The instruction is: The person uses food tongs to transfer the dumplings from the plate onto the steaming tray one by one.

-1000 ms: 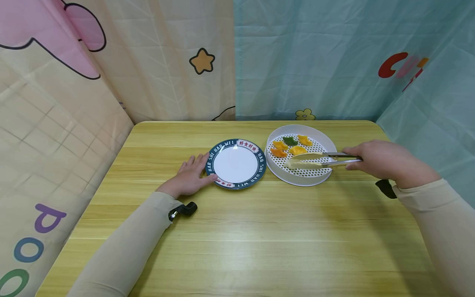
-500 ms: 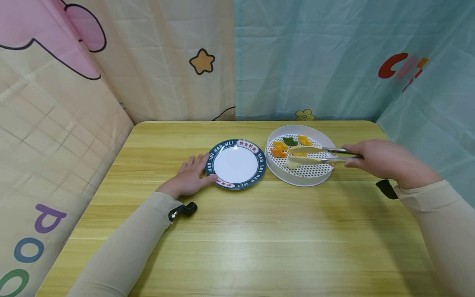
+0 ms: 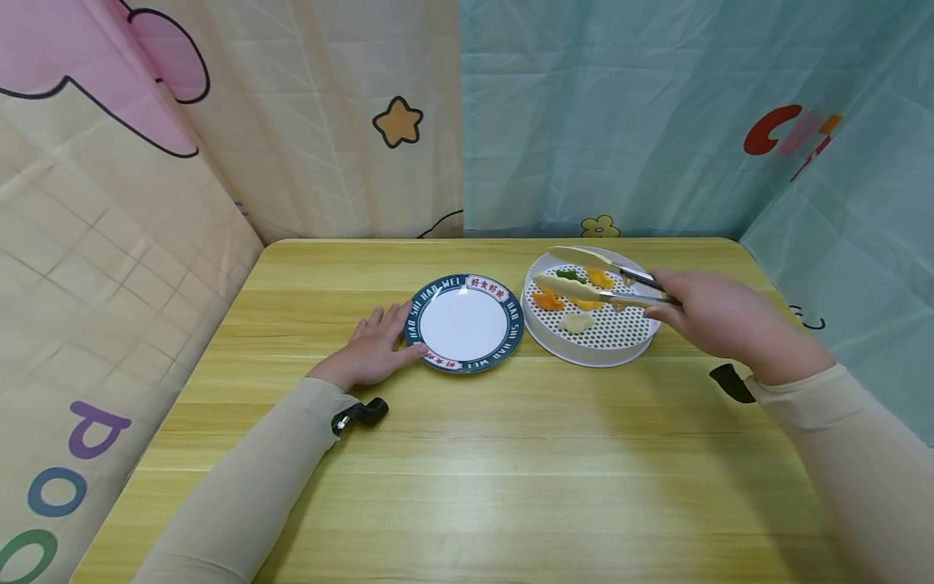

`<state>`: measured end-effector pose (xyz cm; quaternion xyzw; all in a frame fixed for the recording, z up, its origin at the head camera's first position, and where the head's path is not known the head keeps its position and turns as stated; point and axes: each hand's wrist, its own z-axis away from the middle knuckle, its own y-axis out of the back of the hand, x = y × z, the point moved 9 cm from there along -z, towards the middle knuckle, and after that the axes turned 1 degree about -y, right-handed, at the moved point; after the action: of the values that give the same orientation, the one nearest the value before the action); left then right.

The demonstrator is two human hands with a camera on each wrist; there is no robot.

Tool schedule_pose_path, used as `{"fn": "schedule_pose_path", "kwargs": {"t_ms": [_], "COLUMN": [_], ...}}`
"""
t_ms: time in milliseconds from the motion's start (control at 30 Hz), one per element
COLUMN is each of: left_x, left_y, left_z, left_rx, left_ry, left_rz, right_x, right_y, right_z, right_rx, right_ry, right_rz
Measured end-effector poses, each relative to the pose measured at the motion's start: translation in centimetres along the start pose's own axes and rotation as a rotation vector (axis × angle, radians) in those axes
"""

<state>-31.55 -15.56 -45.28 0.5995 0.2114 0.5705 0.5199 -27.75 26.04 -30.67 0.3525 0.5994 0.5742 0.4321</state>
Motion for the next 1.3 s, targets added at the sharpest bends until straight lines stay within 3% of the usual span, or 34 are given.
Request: {"fn": "schedule_pose_path", "kwargs": {"t_ms": [367, 767, 1300], "left_x": [0.1, 0.0, -0.2], "left_y": [0.0, -0.1, -0.1], "left_z": [0.1, 0.0, -0.1], "left_rx": [-0.01, -0.007, 0.005], "left_ry": [0.01, 0.003, 0.006], "left_rz": [0.005, 0.001, 0.005], "right_x": [-3.7, -7.1, -9.8], "right_y": [-1.2, -3.2, -6.2], "right_z": [-0.6, -0.6, -1.5], "right_rx": [0.031, 0.047, 0.017], "right_ry": [0.041, 0.035, 0.014], "right_rz": [-0.078, -0.168, -0.217]}}
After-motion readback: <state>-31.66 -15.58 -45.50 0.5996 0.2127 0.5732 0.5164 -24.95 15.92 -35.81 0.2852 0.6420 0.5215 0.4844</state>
